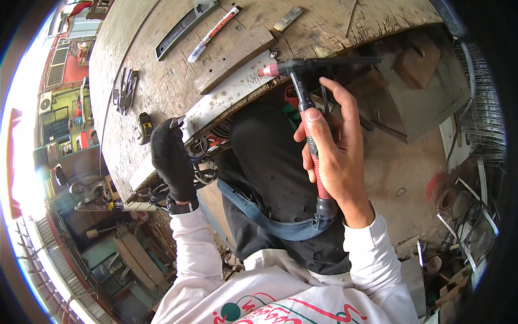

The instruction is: The person measures a metal strip with a tape measure and marks it with a marker. Then they use an angle grinder to cut the metal strip and grind its edges. The person handles the metal pieces and tools on a workbench throughout the process.

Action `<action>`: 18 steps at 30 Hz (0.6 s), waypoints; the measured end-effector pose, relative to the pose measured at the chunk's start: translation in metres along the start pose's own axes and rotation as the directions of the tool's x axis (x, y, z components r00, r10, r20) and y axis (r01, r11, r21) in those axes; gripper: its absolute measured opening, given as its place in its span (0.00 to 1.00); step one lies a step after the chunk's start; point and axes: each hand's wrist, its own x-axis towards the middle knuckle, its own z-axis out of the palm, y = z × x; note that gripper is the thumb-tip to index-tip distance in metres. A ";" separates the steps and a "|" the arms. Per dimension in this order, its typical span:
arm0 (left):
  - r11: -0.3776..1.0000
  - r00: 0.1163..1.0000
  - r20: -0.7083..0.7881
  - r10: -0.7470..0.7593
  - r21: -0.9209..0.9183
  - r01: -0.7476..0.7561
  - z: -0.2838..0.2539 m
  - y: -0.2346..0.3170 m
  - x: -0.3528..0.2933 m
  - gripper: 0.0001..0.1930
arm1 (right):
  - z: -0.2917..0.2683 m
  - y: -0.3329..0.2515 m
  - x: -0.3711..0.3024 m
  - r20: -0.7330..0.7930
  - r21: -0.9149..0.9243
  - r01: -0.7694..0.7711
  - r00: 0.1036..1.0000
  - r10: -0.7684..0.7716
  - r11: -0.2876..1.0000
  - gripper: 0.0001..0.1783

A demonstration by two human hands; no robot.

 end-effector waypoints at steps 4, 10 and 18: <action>0.996 0.998 -0.065 -0.001 -0.091 -0.005 0.002 0.013 0.001 0.13 | -0.002 -0.003 0.000 0.009 0.040 -0.017 1.000 0.016 0.999 0.32; 0.955 0.969 0.188 0.160 0.220 -0.200 0.025 0.050 0.027 0.13 | -0.002 -0.002 0.001 0.030 0.045 0.007 1.000 -0.008 0.999 0.31; 0.958 0.965 0.209 0.160 0.203 -0.203 0.033 0.025 0.023 0.12 | -0.001 -0.003 0.003 0.071 0.042 -0.045 0.997 0.042 0.998 0.29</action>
